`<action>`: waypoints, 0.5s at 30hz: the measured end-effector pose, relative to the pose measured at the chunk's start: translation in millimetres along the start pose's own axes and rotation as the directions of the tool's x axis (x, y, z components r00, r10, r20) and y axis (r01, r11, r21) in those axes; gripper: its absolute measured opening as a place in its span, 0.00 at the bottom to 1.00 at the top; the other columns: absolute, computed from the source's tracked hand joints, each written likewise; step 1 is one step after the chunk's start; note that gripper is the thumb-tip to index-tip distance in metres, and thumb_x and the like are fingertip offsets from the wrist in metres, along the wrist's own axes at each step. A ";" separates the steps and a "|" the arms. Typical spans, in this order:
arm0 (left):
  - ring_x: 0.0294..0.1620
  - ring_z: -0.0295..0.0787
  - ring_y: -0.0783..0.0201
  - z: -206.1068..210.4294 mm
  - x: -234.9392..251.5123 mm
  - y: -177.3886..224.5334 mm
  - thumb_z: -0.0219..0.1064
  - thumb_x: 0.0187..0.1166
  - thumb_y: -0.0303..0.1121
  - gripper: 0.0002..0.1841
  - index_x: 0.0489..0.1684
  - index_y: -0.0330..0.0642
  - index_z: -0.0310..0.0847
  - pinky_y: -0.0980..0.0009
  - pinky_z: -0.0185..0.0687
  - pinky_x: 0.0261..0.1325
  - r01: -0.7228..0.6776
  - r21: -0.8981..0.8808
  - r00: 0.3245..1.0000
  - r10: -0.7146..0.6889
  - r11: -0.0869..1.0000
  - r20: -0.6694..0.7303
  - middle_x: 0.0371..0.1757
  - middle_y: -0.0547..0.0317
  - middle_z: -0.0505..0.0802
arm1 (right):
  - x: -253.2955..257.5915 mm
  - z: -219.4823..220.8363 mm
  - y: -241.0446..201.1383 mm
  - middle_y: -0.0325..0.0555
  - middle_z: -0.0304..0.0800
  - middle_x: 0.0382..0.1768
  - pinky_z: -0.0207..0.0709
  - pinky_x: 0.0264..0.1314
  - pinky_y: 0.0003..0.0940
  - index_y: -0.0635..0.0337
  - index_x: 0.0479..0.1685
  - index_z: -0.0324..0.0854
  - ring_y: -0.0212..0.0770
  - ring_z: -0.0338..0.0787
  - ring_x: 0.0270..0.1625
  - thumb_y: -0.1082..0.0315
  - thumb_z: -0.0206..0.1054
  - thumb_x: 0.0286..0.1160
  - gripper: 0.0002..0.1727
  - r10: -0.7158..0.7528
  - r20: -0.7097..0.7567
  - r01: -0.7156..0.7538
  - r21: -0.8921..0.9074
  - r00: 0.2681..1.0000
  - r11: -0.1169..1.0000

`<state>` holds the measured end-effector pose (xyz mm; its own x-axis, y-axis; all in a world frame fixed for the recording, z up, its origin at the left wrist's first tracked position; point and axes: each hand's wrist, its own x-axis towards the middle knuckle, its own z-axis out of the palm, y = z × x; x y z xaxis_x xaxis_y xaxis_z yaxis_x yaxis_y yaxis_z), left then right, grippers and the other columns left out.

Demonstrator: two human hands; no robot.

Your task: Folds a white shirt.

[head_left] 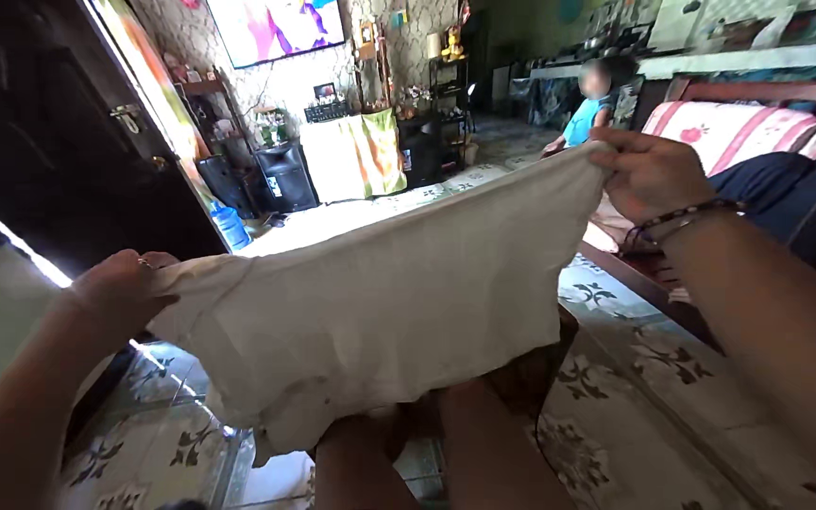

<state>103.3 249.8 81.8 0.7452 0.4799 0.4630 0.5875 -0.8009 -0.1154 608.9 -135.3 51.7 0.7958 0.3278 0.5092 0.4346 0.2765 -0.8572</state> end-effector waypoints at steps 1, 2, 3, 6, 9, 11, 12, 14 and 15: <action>0.47 0.89 0.31 3.2 -3.6 -9.4 0.83 0.62 0.22 0.15 0.48 0.35 0.89 0.29 0.82 0.47 0.001 0.011 0.996 0.000 1.000 -0.088 0.44 0.34 0.90 | 2.1 0.6 1.3 0.40 0.88 0.57 0.84 0.58 0.30 0.62 0.66 0.81 0.28 0.87 0.51 0.78 0.65 0.76 0.19 -0.001 -0.033 0.001 -0.009 0.999 1.000; 0.47 0.88 0.28 4.7 -8.3 -17.0 0.79 0.65 0.20 0.10 0.42 0.33 0.90 0.26 0.79 0.47 0.008 -0.014 0.982 -0.010 1.000 -0.188 0.44 0.32 0.90 | 2.4 1.5 4.6 0.39 0.88 0.56 0.85 0.56 0.30 0.61 0.64 0.82 0.28 0.88 0.50 0.77 0.67 0.75 0.18 0.013 -0.052 -0.014 -0.021 0.999 1.000; 0.51 0.86 0.25 6.4 -12.6 -24.4 0.75 0.69 0.19 0.07 0.42 0.29 0.89 0.23 0.75 0.51 0.030 -0.086 0.962 -0.052 0.996 -0.267 0.48 0.28 0.89 | 1.6 2.1 8.7 0.38 0.88 0.55 0.85 0.55 0.30 0.60 0.63 0.83 0.28 0.88 0.48 0.75 0.68 0.76 0.17 0.032 -0.063 -0.034 -0.031 0.997 0.999; 0.68 0.81 0.40 11.9 -24.4 -25.9 0.62 0.81 0.27 0.18 0.63 0.21 0.78 0.40 0.71 0.74 0.122 -0.497 0.890 -0.316 0.859 -0.328 0.66 0.27 0.84 | 0.9 2.0 15.2 0.39 0.88 0.52 0.84 0.53 0.29 0.60 0.65 0.82 0.27 0.87 0.46 0.74 0.68 0.77 0.18 0.046 -0.052 -0.049 -0.061 0.998 0.997; 0.49 0.78 0.73 16.5 -29.1 10.1 0.56 0.86 0.28 0.20 0.73 0.27 0.68 0.71 0.77 0.56 0.259 -0.763 0.770 -0.604 0.592 -0.206 0.58 0.45 0.83 | -1.9 8.4 16.0 0.38 0.86 0.50 0.83 0.50 0.29 0.58 0.69 0.79 0.27 0.86 0.43 0.73 0.66 0.79 0.19 0.082 -0.025 -0.083 -0.042 0.996 0.996; 0.40 0.79 0.78 32.1 -26.4 17.4 0.58 0.85 0.32 0.21 0.75 0.36 0.67 0.74 0.81 0.44 0.273 -0.801 0.737 -0.651 0.532 -0.181 0.53 0.56 0.83 | 0.8 10.6 18.9 0.37 0.87 0.49 0.83 0.51 0.29 0.57 0.68 0.79 0.27 0.87 0.45 0.73 0.66 0.79 0.19 0.139 -0.035 -0.138 0.021 0.990 0.990; 0.42 0.79 0.73 39.2 -24.1 17.5 0.57 0.86 0.34 0.21 0.76 0.36 0.67 0.68 0.81 0.45 0.268 -0.795 0.741 -0.644 0.544 -0.191 0.55 0.51 0.83 | 5.1 9.6 21.8 0.37 0.86 0.51 0.83 0.53 0.29 0.57 0.70 0.77 0.28 0.86 0.47 0.73 0.64 0.80 0.19 0.178 -0.026 -0.176 0.066 0.984 0.982; 0.55 0.82 0.63 49.8 -20.4 15.6 0.54 0.88 0.33 0.21 0.75 0.31 0.68 0.60 0.80 0.59 0.237 -0.753 0.774 -0.587 0.614 -0.236 0.63 0.40 0.83 | 13.2 6.2 27.3 0.36 0.85 0.52 0.82 0.57 0.29 0.57 0.71 0.75 0.28 0.86 0.50 0.73 0.60 0.83 0.19 0.217 0.026 -0.219 0.142 0.976 0.965; 0.63 0.81 0.55 52.2 -18.6 15.7 0.53 0.88 0.31 0.21 0.75 0.27 0.67 0.53 0.76 0.67 0.214 -0.735 0.791 -0.555 0.644 -0.256 0.66 0.32 0.82 | 12.9 5.7 27.8 0.34 0.86 0.50 0.82 0.58 0.29 0.57 0.68 0.76 0.27 0.87 0.50 0.75 0.59 0.83 0.17 0.206 0.050 -0.211 0.153 0.977 0.965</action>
<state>115.1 246.9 25.5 0.1829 0.7330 0.6552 0.3063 -0.6757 0.6705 628.8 -118.2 34.9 0.8463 0.4222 0.3249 0.1868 0.3360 -0.9232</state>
